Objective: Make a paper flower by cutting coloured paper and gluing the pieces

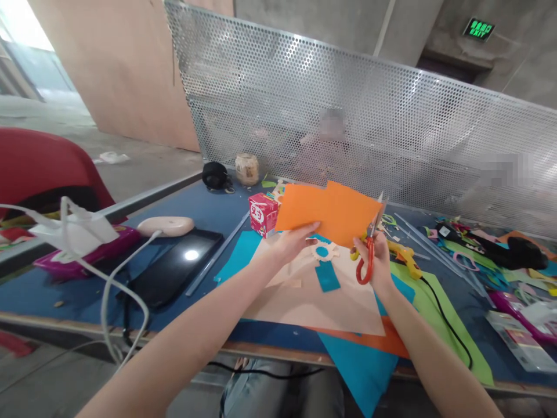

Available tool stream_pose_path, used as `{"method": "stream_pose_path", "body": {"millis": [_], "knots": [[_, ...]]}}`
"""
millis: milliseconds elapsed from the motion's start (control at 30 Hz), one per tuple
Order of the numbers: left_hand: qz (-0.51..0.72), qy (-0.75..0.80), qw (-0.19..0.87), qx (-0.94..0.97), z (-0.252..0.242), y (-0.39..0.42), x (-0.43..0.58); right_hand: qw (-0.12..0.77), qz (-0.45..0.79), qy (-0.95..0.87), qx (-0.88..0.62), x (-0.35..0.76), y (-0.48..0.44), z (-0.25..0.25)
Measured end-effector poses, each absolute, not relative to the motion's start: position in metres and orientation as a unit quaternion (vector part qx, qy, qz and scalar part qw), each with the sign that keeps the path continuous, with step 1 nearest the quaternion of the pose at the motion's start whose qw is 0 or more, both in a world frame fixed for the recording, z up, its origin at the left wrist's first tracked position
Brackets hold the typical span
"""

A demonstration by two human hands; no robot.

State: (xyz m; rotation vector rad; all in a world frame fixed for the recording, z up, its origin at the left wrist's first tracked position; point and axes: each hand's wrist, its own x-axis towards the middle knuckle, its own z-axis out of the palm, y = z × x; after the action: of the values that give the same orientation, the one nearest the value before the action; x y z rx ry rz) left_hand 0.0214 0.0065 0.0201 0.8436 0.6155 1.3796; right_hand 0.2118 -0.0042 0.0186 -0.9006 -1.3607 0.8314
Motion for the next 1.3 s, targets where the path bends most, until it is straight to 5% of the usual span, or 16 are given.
{"method": "stream_pose_path", "body": {"millis": [933,1300], "knots": [[0.732,0.295,0.549,0.274,0.022,0.016,0.022,0.598,0.504,-0.534,-0.322,0.212,0.001,0.011],[0.676,0.270,0.591,0.348,0.024,0.005,0.030,0.647,0.414,-0.531,-0.359,0.218,0.005,0.017]]}}
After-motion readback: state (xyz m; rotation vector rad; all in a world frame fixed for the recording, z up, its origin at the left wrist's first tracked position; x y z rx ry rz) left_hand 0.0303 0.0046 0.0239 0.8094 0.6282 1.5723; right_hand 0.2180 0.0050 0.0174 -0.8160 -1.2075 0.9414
